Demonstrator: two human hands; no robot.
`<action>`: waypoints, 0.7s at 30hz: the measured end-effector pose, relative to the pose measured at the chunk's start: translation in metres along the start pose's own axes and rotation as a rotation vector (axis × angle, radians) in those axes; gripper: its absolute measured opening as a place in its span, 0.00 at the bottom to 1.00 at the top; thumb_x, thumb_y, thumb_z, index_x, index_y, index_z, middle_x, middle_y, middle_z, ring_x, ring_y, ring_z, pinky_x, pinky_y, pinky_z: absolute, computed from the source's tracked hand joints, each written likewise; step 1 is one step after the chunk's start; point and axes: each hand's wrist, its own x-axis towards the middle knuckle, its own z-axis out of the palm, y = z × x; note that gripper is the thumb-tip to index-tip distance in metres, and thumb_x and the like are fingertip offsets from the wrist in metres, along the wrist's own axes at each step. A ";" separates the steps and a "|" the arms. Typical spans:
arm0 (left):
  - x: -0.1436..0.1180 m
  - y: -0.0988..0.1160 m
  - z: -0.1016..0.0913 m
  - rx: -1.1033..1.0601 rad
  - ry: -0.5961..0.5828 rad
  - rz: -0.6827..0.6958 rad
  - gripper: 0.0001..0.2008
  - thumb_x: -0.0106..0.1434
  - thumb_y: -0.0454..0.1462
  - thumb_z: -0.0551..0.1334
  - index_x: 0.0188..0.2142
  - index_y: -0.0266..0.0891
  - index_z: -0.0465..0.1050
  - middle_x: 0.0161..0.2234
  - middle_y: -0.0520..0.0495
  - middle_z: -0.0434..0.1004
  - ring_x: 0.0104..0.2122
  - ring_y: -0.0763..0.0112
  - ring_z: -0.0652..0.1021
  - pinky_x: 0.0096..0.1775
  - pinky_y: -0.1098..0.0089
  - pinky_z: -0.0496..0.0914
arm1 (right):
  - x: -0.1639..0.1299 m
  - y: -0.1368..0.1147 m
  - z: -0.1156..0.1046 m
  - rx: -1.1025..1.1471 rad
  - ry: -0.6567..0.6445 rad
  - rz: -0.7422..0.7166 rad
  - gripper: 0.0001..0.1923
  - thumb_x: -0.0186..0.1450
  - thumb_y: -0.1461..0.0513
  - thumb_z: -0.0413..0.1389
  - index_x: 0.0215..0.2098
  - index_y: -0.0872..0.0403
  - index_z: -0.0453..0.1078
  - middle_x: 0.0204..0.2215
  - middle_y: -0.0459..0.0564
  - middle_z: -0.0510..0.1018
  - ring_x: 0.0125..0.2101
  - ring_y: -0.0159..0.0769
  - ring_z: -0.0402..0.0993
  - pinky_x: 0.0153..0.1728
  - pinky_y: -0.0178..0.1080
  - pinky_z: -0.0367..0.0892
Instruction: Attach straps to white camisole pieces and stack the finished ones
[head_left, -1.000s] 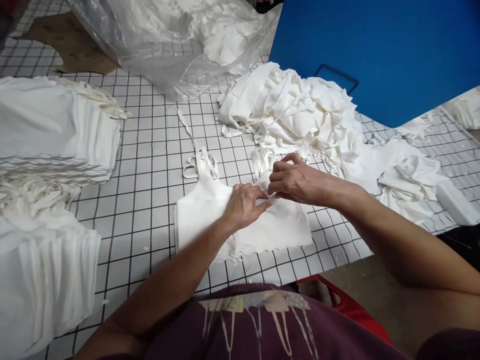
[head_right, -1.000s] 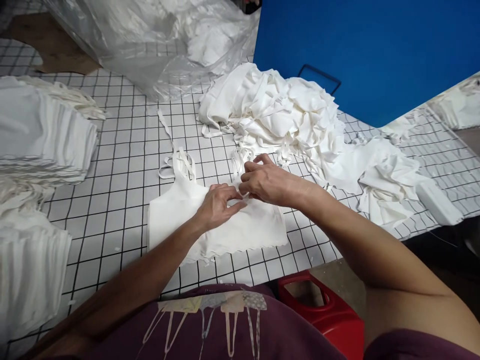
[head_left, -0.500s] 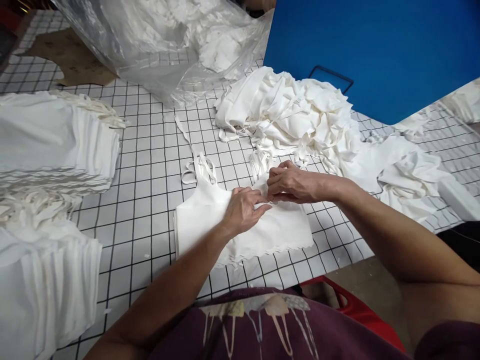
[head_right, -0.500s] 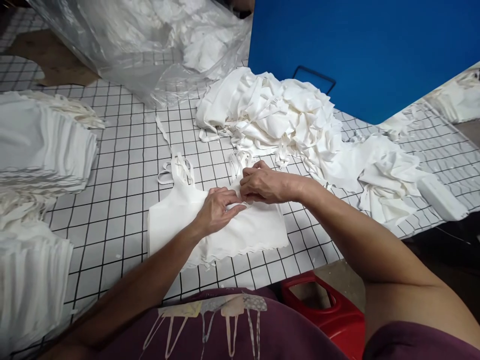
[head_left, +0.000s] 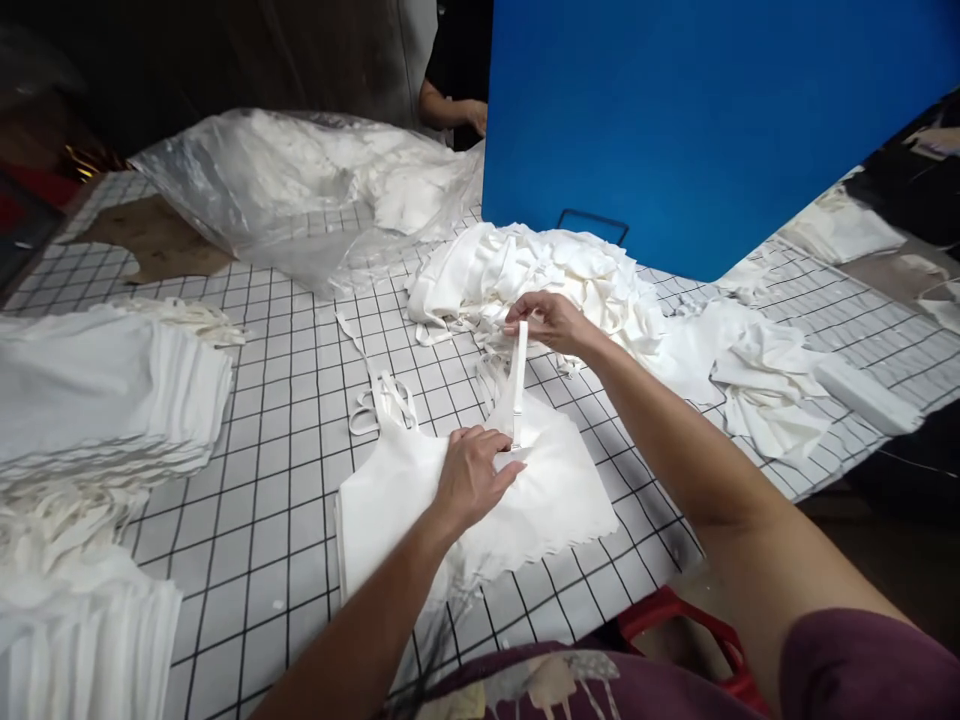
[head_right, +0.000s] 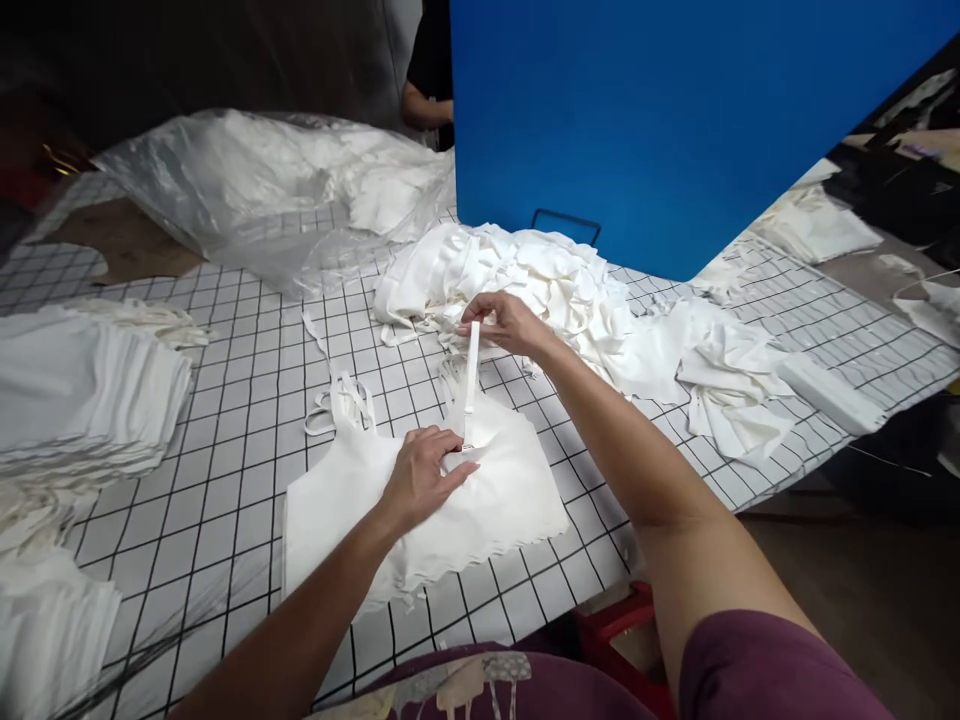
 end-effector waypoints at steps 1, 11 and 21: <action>-0.001 0.000 0.002 0.010 0.025 -0.002 0.08 0.63 0.42 0.64 0.41 0.44 0.74 0.39 0.50 0.79 0.41 0.62 0.75 0.50 0.57 0.66 | 0.006 0.007 0.007 0.051 -0.015 0.068 0.23 0.58 0.42 0.62 0.29 0.54 0.71 0.27 0.48 0.73 0.30 0.36 0.66 0.32 0.39 0.61; -0.004 -0.002 0.022 0.298 -0.058 0.122 0.33 0.71 0.52 0.45 0.72 0.50 0.38 0.72 0.51 0.43 0.71 0.55 0.44 0.68 0.46 0.50 | 0.012 0.032 0.025 -0.364 -0.124 0.209 0.17 0.57 0.51 0.63 0.22 0.54 0.66 0.19 0.45 0.69 0.23 0.30 0.62 0.27 0.36 0.57; -0.003 -0.003 0.023 0.227 -0.111 0.110 0.35 0.71 0.54 0.43 0.72 0.44 0.42 0.73 0.52 0.37 0.71 0.57 0.37 0.70 0.46 0.44 | -0.151 0.001 0.046 -0.279 0.255 0.032 0.24 0.67 0.50 0.52 0.60 0.45 0.65 0.53 0.60 0.71 0.52 0.57 0.70 0.44 0.58 0.72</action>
